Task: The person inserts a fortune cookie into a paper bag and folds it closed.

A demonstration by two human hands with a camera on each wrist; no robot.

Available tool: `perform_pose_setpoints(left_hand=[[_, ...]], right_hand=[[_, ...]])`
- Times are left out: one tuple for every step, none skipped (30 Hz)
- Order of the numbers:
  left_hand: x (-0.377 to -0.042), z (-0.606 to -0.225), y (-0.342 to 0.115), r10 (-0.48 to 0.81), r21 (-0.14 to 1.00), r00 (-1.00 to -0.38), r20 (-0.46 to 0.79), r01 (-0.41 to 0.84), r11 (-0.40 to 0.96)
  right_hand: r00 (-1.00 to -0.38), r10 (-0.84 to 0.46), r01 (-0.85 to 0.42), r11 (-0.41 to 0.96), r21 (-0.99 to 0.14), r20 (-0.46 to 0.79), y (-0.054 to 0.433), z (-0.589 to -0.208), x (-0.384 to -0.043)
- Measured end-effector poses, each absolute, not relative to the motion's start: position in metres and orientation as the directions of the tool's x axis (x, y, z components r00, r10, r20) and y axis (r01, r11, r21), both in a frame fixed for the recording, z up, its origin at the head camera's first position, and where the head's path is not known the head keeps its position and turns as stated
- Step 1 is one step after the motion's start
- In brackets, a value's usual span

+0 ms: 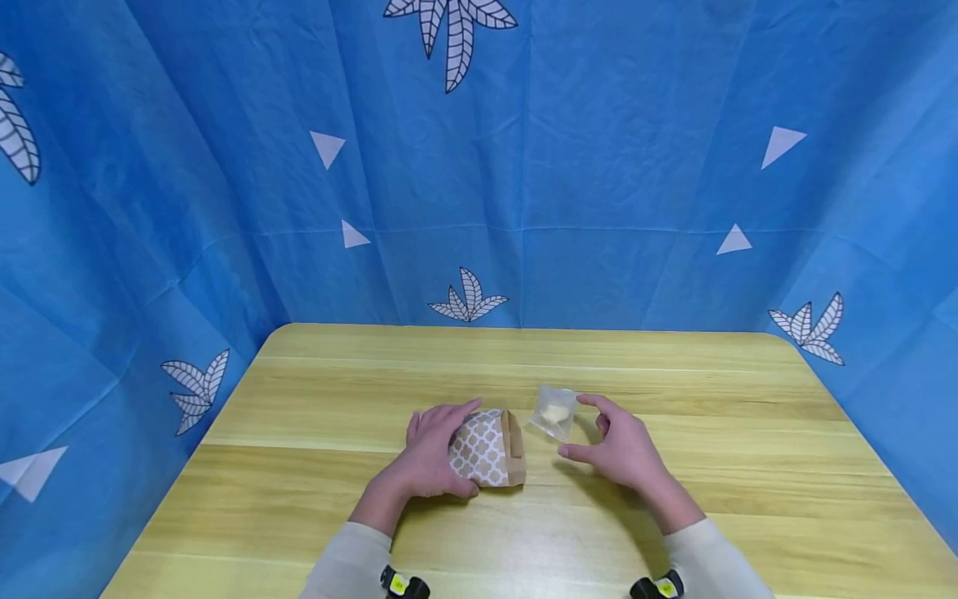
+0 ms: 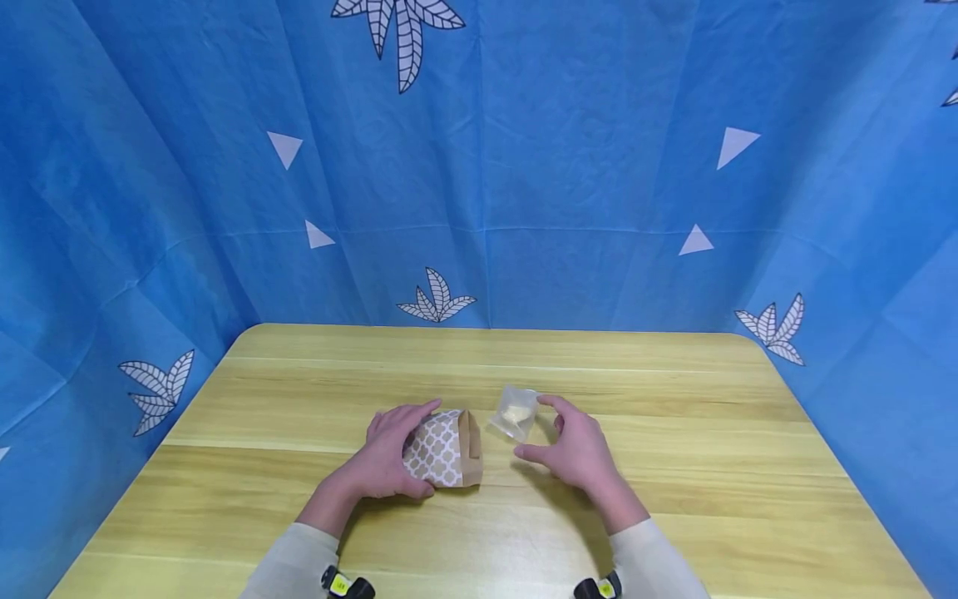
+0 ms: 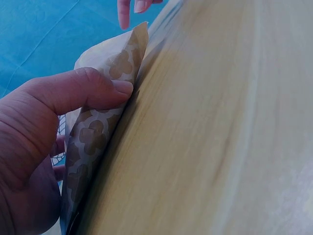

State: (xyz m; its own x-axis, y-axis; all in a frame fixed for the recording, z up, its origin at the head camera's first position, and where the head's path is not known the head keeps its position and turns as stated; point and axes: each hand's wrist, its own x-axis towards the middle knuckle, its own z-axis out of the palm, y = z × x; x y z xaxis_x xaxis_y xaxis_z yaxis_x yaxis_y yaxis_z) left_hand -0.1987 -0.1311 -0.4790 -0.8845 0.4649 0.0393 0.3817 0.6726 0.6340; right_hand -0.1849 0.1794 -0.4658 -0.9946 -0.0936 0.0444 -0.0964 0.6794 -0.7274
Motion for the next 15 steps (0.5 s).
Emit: perform_pose_setpoints(left_hand=[[-0.199,-0.479,-0.131,0.465,0.634,-0.885,0.039,0.381,0.673],[-0.199,-0.479,-0.132,0.464,0.635,-0.885,0.036,0.379,0.674],[-0.199,-0.479,-0.132,0.464,0.633,-0.885,0.034,0.378,0.675],[-0.199,-0.479,-0.132,0.464,0.633,-0.885,0.034,0.378,0.676],[-0.199,-0.479,-0.132,0.464,0.632,-0.885,0.033,0.378,0.677],[-0.199,-0.480,-0.132,0.464,0.631,-0.885,0.033,0.379,0.677],[-0.199,-0.480,-0.132,0.465,0.631,-0.885,0.033,0.379,0.677],[-0.199,-0.481,-0.132,0.465,0.631,-0.885,0.032,0.379,0.677],[-0.200,-0.481,-0.132,0.466,0.631,-0.884,0.036,0.382,0.675],[-0.200,-0.481,-0.132,0.467,0.631,-0.883,0.037,0.383,0.674],[-0.200,-0.481,-0.132,0.467,0.631,-0.883,0.036,0.383,0.675],[-0.200,-0.481,-0.132,0.467,0.631,-0.883,0.034,0.382,0.675],[-0.200,-0.481,-0.132,0.468,0.630,-0.883,0.036,0.384,0.675],[-0.200,-0.482,-0.132,0.468,0.628,-0.883,0.035,0.384,0.678],[-0.201,-0.482,-0.132,0.468,0.627,-0.883,0.037,0.386,0.677]], right_hand=[[-0.995,-0.090,-0.093,0.679,-0.728,0.043,0.180,-0.467,-0.188],[-0.995,-0.088,-0.088,0.680,-0.728,0.038,0.180,-0.469,-0.190],[-0.996,-0.085,-0.083,0.683,-0.726,0.034,0.180,-0.471,-0.193],[-0.996,-0.082,-0.076,0.687,-0.722,0.027,0.181,-0.474,-0.196],[-0.997,-0.080,-0.070,0.690,-0.720,0.021,0.181,-0.475,-0.198],[-0.997,-0.079,-0.065,0.691,-0.720,0.014,0.181,-0.477,-0.200],[-0.997,-0.080,-0.059,0.691,-0.720,0.005,0.181,-0.478,-0.202],[-0.997,-0.081,-0.058,0.695,-0.717,0.002,0.181,-0.480,-0.204],[-0.997,-0.082,-0.057,0.697,-0.715,-0.001,0.181,-0.480,-0.205],[-0.996,-0.085,-0.056,0.699,-0.713,-0.005,0.180,-0.481,-0.207],[-0.996,-0.087,-0.055,0.701,-0.711,-0.009,0.180,-0.481,-0.208],[-0.996,-0.091,-0.055,0.704,-0.708,-0.013,0.180,-0.481,-0.210],[-0.996,-0.092,-0.051,0.706,-0.707,-0.020,0.179,-0.480,-0.211],[-0.996,-0.090,-0.046,0.710,-0.702,-0.026,0.179,-0.480,-0.212],[-0.995,-0.093,-0.043,0.713,-0.700,-0.034,0.179,-0.480,-0.213]])
